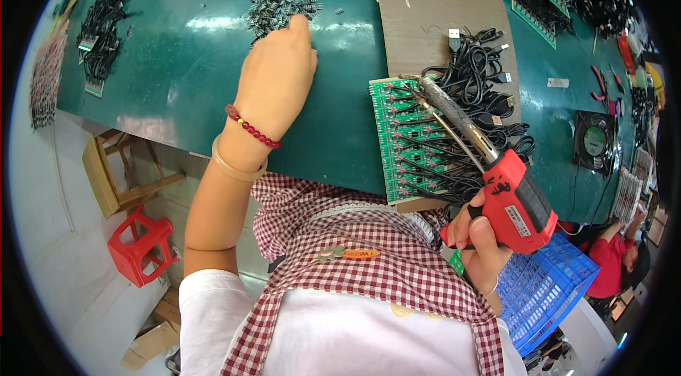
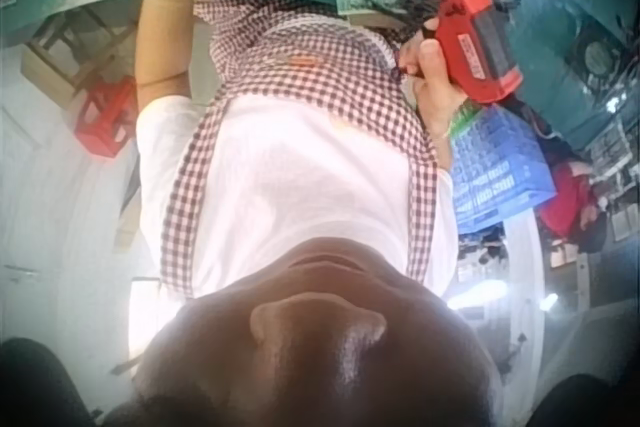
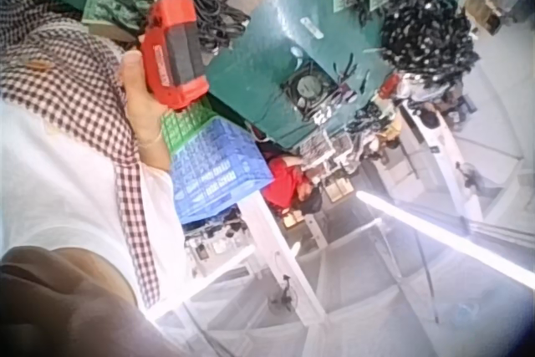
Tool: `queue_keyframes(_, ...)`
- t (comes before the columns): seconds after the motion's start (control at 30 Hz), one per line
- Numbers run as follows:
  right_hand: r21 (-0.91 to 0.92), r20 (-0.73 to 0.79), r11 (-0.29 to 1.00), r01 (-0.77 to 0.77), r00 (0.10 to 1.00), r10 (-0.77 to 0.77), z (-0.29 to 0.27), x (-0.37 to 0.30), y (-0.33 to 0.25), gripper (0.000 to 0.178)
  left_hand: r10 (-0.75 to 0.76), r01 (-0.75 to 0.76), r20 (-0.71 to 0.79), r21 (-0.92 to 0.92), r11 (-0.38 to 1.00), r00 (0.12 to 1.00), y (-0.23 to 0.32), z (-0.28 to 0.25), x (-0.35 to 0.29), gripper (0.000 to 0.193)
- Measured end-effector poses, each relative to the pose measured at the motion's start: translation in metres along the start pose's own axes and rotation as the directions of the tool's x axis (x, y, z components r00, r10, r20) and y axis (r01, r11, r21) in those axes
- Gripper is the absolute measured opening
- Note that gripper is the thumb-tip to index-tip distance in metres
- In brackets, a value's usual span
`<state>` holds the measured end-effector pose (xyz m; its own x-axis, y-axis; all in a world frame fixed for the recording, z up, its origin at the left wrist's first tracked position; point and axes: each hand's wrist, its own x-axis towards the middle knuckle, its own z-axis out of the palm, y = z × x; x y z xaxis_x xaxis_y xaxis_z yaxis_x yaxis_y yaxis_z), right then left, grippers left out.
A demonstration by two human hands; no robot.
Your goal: The person assembles circuit boards by picking up electronic components by hand, positioning them on the board, and soldering them with a soldering iron.
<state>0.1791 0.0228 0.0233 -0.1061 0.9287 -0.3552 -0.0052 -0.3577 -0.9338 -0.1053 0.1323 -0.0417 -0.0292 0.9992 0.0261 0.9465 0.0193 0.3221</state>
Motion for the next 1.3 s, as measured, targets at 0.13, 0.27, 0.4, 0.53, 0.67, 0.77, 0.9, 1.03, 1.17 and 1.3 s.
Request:
queue_keyframes(0.13,0.126,0.044,0.992,0.031,0.998,-0.037,0.001,0.000,0.006,0.031,0.007,-0.005,-0.098,0.022,1.000,0.995,-0.004,0.001,0.000,0.013)
queue_keyframes(0.27,0.242,0.025,0.968,0.060,0.997,-0.069,0.005,-0.001,0.006,0.031,0.012,-0.004,-0.079,0.098,0.995,0.997,-0.010,0.002,0.006,0.016)
queue_keyframes(0.4,0.248,0.016,0.964,0.097,0.994,-0.104,0.000,-0.002,0.006,0.031,0.000,0.002,-0.133,0.018,1.000,0.991,-0.007,-0.004,0.003,0.014)
queue_keyframes(0.53,0.241,0.022,0.965,0.106,0.993,-0.114,-0.002,0.000,0.009,0.031,-0.031,0.017,-0.174,-0.080,0.997,0.984,-0.007,-0.009,-0.006,0.014)
queue_keyframes(0.67,0.247,0.002,0.965,0.092,0.995,-0.095,0.003,0.002,0.007,0.031,0.042,-0.025,-0.161,0.109,0.994,0.986,-0.005,0.000,-0.010,0.018)
queue_keyframes(0.77,0.164,0.012,0.977,0.139,0.990,-0.143,0.003,0.003,0.008,0.033,0.038,-0.024,-0.162,0.089,0.996,0.986,-0.001,0.002,-0.015,0.015)
queue_keyframes(0.9,0.166,-0.016,0.972,0.164,0.986,-0.164,0.001,0.003,0.007,0.033,-0.011,0.004,-0.216,-0.030,1.000,0.976,-0.002,-0.009,-0.017,0.010)
queue_keyframes(1.03,0.158,-0.029,0.966,0.203,0.979,-0.201,0.003,0.006,0.003,0.033,-0.076,-0.033,-0.271,-0.375,0.926,0.959,-0.005,-0.014,-0.025,0.011)
queue_keyframes(1.17,0.186,-0.004,0.968,0.168,0.985,-0.170,0.009,0.010,-0.002,0.032,-0.101,-0.030,-0.200,-0.562,0.827,0.975,0.018,-0.012,-0.038,0.012)
queue_keyframes(1.3,0.121,-0.042,0.992,0.032,0.999,-0.027,0.025,0.010,-0.012,0.034,0.144,-0.081,0.007,-0.797,0.598,0.990,0.054,-0.019,-0.067,0.019)
